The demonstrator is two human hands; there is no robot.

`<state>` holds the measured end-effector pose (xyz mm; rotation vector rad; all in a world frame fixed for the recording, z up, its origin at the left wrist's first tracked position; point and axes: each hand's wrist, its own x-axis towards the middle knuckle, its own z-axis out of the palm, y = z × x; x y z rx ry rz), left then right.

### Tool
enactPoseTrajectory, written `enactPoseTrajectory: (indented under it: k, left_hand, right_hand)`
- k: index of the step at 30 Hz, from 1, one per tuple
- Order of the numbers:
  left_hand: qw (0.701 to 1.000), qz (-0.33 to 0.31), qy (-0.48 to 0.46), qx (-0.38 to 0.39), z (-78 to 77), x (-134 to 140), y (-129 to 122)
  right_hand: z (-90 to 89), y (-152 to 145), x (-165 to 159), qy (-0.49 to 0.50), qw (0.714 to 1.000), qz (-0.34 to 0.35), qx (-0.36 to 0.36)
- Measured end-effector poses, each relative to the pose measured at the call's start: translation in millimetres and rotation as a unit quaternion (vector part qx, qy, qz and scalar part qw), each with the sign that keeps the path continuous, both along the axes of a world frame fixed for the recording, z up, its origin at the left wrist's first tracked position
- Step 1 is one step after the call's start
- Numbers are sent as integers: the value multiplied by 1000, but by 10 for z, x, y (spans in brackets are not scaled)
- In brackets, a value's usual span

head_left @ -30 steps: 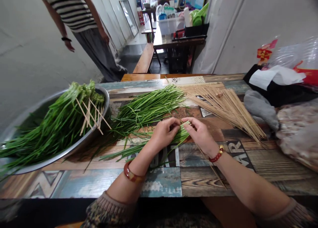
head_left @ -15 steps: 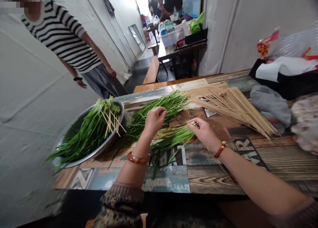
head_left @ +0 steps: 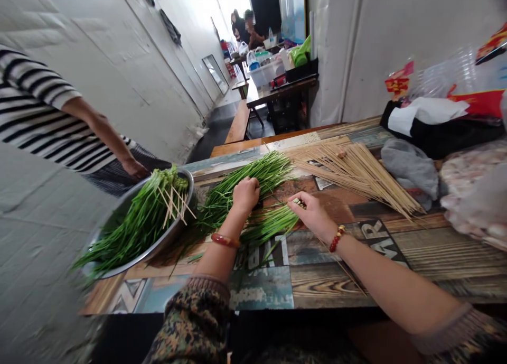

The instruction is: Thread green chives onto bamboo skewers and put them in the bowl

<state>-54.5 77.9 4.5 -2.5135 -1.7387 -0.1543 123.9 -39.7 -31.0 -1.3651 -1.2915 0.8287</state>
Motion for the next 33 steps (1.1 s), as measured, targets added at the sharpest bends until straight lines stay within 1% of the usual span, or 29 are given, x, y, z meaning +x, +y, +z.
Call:
enactPoseTrajectory:
  k: [4,6,8,10,12,13,14,16,17,18,19,20,22,24,26,29,31,32,33]
  left_hand:
    - [999,-25,-30,7,21,-9,-44]
    - [997,-42,-64,10,33,-16,-72]
    - [991,-57,-123,20,44,-32,-90]
    - [975,-69,-208,33,55,-52,-101]
    - [947,-69,-314,12,70,-60,-121]
    - [926,-67,-370,-19,78,-54,-141]
    - [900,-65,-427,-61,87,-41,-170]
    - [837,-64,-521,-153,102,9,-255]
    - [807,-61,-555,-191,106,43,-306]
    - [785,-53,-577,-221,105,79,-357]
    - [770,-45,-589,-242,99,114,-405]
    - [761,-38,-594,-258,87,145,-445]
    - [759,-35,-592,-267,51,185,-492]
    - [775,-57,-585,-231,11,183,-490]
    - [803,-76,-570,-156,-14,140,-457]
    - [844,-64,-532,-32,7,42,-412]
    - [860,-56,-505,36,45,-5,-415]
    - [865,-61,-495,58,62,-14,-430]
    - [867,-68,-490,61,73,-13,-451]
  right_hand:
    - [-9,1,-2,3,1000,3,1]
    - [-14,-1,-1,5,1000,4,-2]
    - [-18,-4,0,5,1000,4,-4]
    - [-22,-8,-1,6,1000,2,-7]
    - [-24,-12,-5,9,1000,2,-11]
    - [-25,-14,-8,12,1000,1,-11]
    - [-26,-15,-11,16,1000,0,-11]
    - [-29,-16,-17,27,1000,-2,-7]
    - [-30,-16,-19,32,999,-2,-4]
    - [-29,-17,-20,37,999,-1,0]
    - [-27,-17,-20,42,999,-1,3]
    - [-22,-18,-19,46,999,0,4]
    - [-4,-24,-15,54,999,7,-1]
    - [23,-34,-11,59,998,16,-11]
    - [49,-48,-7,57,998,21,-16]
    - [76,-68,-4,49,998,21,-13]
    - [89,-81,-4,41,999,21,-10]
    - [99,-88,-4,36,999,22,-9]
    - [111,-96,-3,29,999,21,-7]
